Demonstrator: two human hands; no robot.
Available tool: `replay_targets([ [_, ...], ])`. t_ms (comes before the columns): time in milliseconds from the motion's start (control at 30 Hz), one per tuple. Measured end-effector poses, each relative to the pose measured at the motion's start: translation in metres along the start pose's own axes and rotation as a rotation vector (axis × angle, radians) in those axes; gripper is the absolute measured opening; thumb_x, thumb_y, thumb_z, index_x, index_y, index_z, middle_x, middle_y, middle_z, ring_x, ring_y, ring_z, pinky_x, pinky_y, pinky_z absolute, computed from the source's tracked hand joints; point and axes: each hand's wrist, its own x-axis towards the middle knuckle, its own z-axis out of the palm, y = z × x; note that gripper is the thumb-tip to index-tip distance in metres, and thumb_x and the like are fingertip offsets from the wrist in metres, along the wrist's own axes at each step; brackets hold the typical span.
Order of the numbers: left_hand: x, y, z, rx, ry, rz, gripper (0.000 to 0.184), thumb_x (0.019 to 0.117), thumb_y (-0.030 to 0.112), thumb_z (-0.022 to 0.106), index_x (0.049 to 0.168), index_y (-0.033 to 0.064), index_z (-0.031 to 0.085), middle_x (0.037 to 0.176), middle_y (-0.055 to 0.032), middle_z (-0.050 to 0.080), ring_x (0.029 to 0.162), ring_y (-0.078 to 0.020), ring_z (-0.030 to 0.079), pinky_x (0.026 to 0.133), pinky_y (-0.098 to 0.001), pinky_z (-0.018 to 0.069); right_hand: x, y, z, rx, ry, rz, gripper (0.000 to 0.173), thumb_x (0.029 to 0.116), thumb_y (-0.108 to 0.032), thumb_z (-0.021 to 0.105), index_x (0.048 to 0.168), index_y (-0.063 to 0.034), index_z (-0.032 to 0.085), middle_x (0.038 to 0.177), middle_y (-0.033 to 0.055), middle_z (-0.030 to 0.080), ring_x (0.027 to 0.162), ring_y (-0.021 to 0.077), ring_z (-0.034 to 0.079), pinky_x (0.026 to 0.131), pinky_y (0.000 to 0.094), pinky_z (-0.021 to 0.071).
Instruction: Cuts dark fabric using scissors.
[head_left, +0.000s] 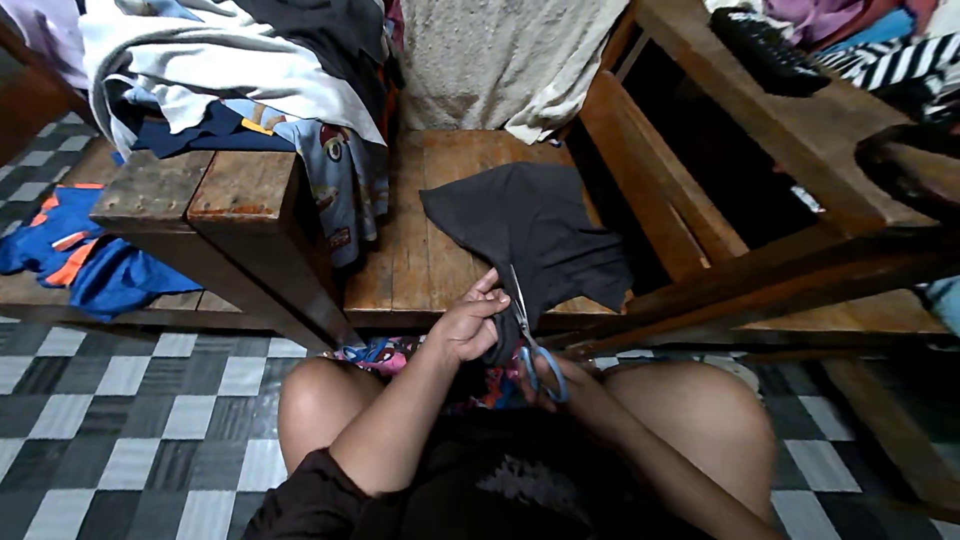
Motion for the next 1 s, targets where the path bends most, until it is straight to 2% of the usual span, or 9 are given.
replay_targets([
  [200,0.001,0.003,-0.001,0.077,-0.006,0.005,0.064,0.1005,-0.008,0.039,0.157,0.01,0.015,0.118,-0.0063,0.062,0.101,-0.0145,0.066,0.093,-0.0367,0.0551,0.002,0.0,-0.003,0.009,0.021,-0.02,0.03,0.1012,-0.04,0.046,0.097,-0.0124,0.058,0.069,-0.0116,0.057,0.058,-0.003,0.052,0.055,0.0139,0.0438],
  [300,0.0,0.006,-0.001,0.098,0.014,0.0,0.065,0.1007,-0.008,0.039,0.158,0.0093,0.014,0.118,-0.0069,0.062,0.101,-0.0144,0.066,0.093,-0.0361,0.0546,0.003,-0.004,-0.002,0.008,0.044,-0.006,0.027,0.1004,-0.036,0.046,0.096,-0.0126,0.059,0.068,-0.0114,0.057,0.059,-0.0025,0.053,0.057,0.0146,0.0454],
  [467,-0.001,0.007,-0.003,0.134,0.019,0.005,0.066,0.0998,-0.009,0.041,0.158,0.0084,0.014,0.118,-0.007,0.061,0.101,-0.0141,0.065,0.093,-0.0356,0.0543,0.003,-0.004,0.0,0.018,0.076,-0.006,0.022,0.1016,-0.027,0.046,0.09,-0.0135,0.058,0.064,-0.012,0.054,0.055,-0.0029,0.05,0.054,0.0142,0.0431],
  [567,-0.001,0.01,-0.007,0.185,0.01,0.013,0.066,0.0981,-0.01,0.043,0.156,0.0074,0.017,0.114,-0.006,0.061,0.099,-0.0136,0.065,0.093,-0.0352,0.0544,0.004,-0.001,-0.003,0.059,0.053,0.011,0.023,0.1004,-0.033,0.048,0.09,-0.0145,0.058,0.063,-0.012,0.053,0.051,-0.003,0.047,0.049,0.0137,0.0408],
  [667,-0.001,0.017,-0.011,0.262,-0.012,0.013,0.069,0.0964,-0.011,0.046,0.156,0.0074,0.017,0.103,-0.0024,0.061,0.092,-0.0111,0.064,0.089,-0.0323,0.0551,0.004,-0.001,-0.007,0.132,0.013,0.02,0.026,0.0974,-0.039,0.054,0.086,-0.0167,0.059,0.061,-0.0119,0.053,0.048,-0.0032,0.045,0.046,0.0131,0.0372],
  [800,-0.002,0.024,-0.012,0.341,-0.03,-0.019,0.075,0.0955,-0.011,0.047,0.158,0.0092,0.011,0.099,-0.0008,0.06,0.088,-0.0085,0.063,0.086,-0.0283,0.0543,0.01,-0.001,-0.011,0.155,-0.039,0.015,0.032,0.0935,-0.05,0.06,0.085,-0.0188,0.059,0.06,-0.0121,0.053,0.048,-0.0036,0.045,0.046,0.0124,0.0368],
  [933,-0.004,0.027,-0.013,0.369,-0.037,-0.039,0.078,0.0949,-0.012,0.048,0.159,0.0096,0.009,0.098,-0.0011,0.06,0.087,-0.0081,0.063,0.085,-0.0276,0.0541,0.015,0.0,-0.01,0.142,-0.05,0.004,0.032,0.0956,-0.049,0.056,0.086,-0.0186,0.059,0.06,-0.0121,0.053,0.049,-0.0033,0.046,0.047,0.0127,0.0372],
  [1000,-0.004,0.026,-0.013,0.372,-0.046,-0.042,0.08,0.0944,-0.012,0.049,0.159,0.009,0.007,0.096,-0.0006,0.06,0.085,-0.0077,0.063,0.084,-0.027,0.0545,0.017,-0.001,-0.009,0.138,-0.046,0.011,0.029,0.0977,-0.044,0.052,0.086,-0.0181,0.059,0.06,-0.0118,0.053,0.049,-0.0031,0.046,0.047,0.0128,0.0378],
])
